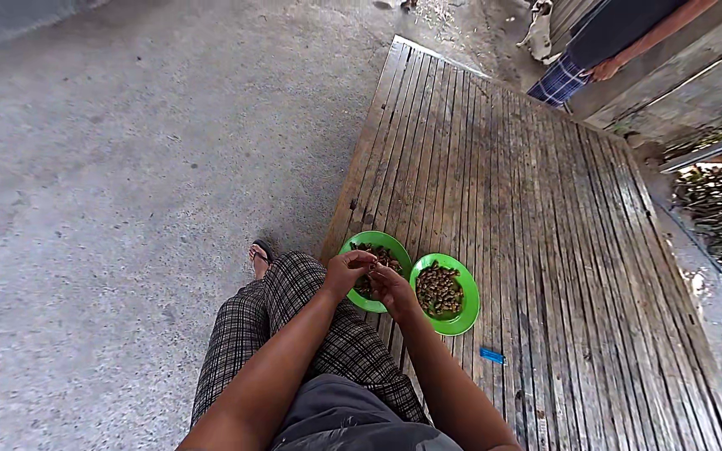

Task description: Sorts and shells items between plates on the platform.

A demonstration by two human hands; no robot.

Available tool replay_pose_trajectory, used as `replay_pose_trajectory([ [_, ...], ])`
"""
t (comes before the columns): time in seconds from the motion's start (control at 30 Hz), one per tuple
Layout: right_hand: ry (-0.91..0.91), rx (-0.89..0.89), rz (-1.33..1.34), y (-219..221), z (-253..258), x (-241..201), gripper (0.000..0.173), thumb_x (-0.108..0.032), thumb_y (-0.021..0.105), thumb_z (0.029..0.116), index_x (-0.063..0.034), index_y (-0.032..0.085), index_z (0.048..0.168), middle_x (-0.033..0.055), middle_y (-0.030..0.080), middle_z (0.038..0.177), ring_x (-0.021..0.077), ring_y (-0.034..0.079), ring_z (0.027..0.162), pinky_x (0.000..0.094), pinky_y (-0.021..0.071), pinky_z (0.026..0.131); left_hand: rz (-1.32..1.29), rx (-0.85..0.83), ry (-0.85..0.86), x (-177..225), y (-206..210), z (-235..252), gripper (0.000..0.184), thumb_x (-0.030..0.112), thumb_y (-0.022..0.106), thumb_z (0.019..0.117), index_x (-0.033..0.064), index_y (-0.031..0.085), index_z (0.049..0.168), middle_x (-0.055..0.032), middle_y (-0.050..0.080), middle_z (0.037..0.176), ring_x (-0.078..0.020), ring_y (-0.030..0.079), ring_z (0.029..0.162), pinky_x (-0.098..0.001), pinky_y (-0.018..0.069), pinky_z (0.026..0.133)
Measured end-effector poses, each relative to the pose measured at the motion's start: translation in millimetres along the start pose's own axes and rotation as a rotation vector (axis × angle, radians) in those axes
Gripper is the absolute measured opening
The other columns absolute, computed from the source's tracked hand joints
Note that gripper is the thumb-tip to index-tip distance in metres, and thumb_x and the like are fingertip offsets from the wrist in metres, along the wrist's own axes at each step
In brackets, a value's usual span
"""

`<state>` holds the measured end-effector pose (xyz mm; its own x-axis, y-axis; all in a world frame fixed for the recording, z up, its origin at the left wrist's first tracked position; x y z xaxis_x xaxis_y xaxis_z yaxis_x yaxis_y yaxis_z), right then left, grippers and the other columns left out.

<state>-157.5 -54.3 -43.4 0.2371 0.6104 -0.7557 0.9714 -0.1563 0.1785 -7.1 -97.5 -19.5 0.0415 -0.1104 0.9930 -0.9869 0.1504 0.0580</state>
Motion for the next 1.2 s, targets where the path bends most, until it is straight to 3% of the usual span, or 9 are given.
replay_pose_trajectory([
  [0.1, -0.369, 0.028, -0.223, 1, -3, -37, 0.027, -0.018, 0.067, 0.0999, -0.0004, 0.068, 0.120, 0.0098, 0.074, 0.103, 0.0142, 0.069, 0.086, 0.0296, 0.0565, 0.074, 0.004, 0.001, -0.016, -2, 0, 1, 0.019, 0.011, 0.076, 0.0922, 0.0034, 0.073, 0.110, -0.0057, 0.075, 0.106, -0.0121, 0.072, 0.099, -0.0300, 0.0596, 0.094],
  [0.17, -0.534, 0.043, -0.375, 3, -8, -54, 0.022, -0.016, 0.070, 0.0979, -0.0020, 0.074, 0.114, 0.0076, 0.076, 0.103, 0.0126, 0.072, 0.092, 0.0299, 0.0599, 0.084, 0.002, 0.002, -0.046, -2, 1, 2, 0.022, 0.009, 0.076, 0.0918, 0.0033, 0.071, 0.112, -0.0058, 0.076, 0.106, -0.0120, 0.073, 0.098, -0.0299, 0.0601, 0.093],
  [0.33, -0.633, 0.093, -0.681, 3, -7, -65, 0.021, -0.024, 0.068, 0.0997, -0.0094, 0.077, 0.112, 0.0019, 0.077, 0.104, 0.0063, 0.072, 0.094, 0.0273, 0.0595, 0.088, 0.062, -0.010, -0.060, -6, 2, 5, 0.027, 0.008, 0.074, 0.0921, 0.0078, 0.072, 0.119, -0.0040, 0.076, 0.109, -0.0113, 0.074, 0.097, -0.0299, 0.0604, 0.091],
  [0.43, -0.696, 0.086, -0.820, 6, -9, -66, 0.024, -0.025, 0.065, 0.1005, -0.0099, 0.077, 0.115, 0.0041, 0.076, 0.112, 0.0114, 0.072, 0.104, 0.0356, 0.0581, 0.097, 0.208, -0.010, -0.041, -8, 3, 4, 0.021, 0.010, 0.072, 0.0907, 0.0085, 0.076, 0.111, -0.0028, 0.075, 0.115, -0.0118, 0.072, 0.102, -0.0351, 0.0587, 0.096],
  [0.53, -0.652, 0.097, -0.876, 10, -11, -69, 0.024, -0.024, 0.064, 0.1008, -0.0108, 0.078, 0.115, 0.0064, 0.076, 0.113, 0.0175, 0.072, 0.107, 0.0436, 0.0564, 0.100, 0.311, 0.000, -0.086, 2, 2, 3, 0.019, 0.011, 0.073, 0.0899, 0.0081, 0.076, 0.108, -0.0035, 0.076, 0.110, -0.0144, 0.072, 0.102, -0.0398, 0.0573, 0.097],
  [0.7, -0.476, 0.114, -0.957, 12, -8, -68, 0.025, -0.025, 0.065, 0.0997, -0.0082, 0.078, 0.113, 0.0107, 0.077, 0.108, 0.0244, 0.073, 0.105, 0.0494, 0.0550, 0.099, 0.362, -0.019, -0.103, -1, 4, 3, 0.028, 0.013, 0.073, 0.0911, 0.0150, 0.075, 0.119, -0.0034, 0.077, 0.104, -0.0161, 0.074, 0.097, -0.0429, 0.0580, 0.094],
  [0.83, -0.417, 0.164, -0.993, 9, -2, -60, 0.024, -0.028, 0.067, 0.0968, -0.0095, 0.079, 0.108, 0.0097, 0.078, 0.102, 0.0249, 0.073, 0.101, 0.0509, 0.0551, 0.096, 0.389, -0.015, -0.094, -1, 5, 0, 0.024, 0.015, 0.075, 0.0895, 0.0161, 0.077, 0.113, -0.0020, 0.078, 0.097, -0.0143, 0.075, 0.089, -0.0422, 0.0593, 0.089],
  [1.07, -0.371, 0.201, -0.955, 4, 0, -55, 0.025, -0.033, 0.069, 0.0955, -0.0119, 0.080, 0.103, 0.0085, 0.077, 0.098, 0.0246, 0.073, 0.097, 0.0522, 0.0549, 0.092, 0.428, -0.005, -0.071, -7, 5, -3, 0.023, 0.018, 0.074, 0.0904, 0.0187, 0.077, 0.113, 0.0009, 0.079, 0.099, -0.0113, 0.075, 0.090, -0.0398, 0.0598, 0.090],
  [1.2, -0.353, 0.216, -0.867, -4, 7, -49, 0.025, -0.034, 0.071, 0.0943, -0.0116, 0.080, 0.097, 0.0067, 0.076, 0.089, 0.0224, 0.072, 0.086, 0.0507, 0.0561, 0.084, 0.467, -0.039, -0.040, -4, 9, -6, 0.022, 0.021, 0.071, 0.0935, 0.0201, 0.075, 0.115, 0.0010, 0.078, 0.101, -0.0111, 0.074, 0.092, -0.0392, 0.0590, 0.092],
])
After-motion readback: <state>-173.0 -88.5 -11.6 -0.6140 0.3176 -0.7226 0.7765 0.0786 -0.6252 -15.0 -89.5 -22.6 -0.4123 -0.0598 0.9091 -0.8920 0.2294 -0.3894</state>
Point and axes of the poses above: each hand's wrist, its own z-axis towards the middle knuckle, its own y-axis out of the palm, x = y × z, the point moved 10 cm from there along z, towards the middle knuckle
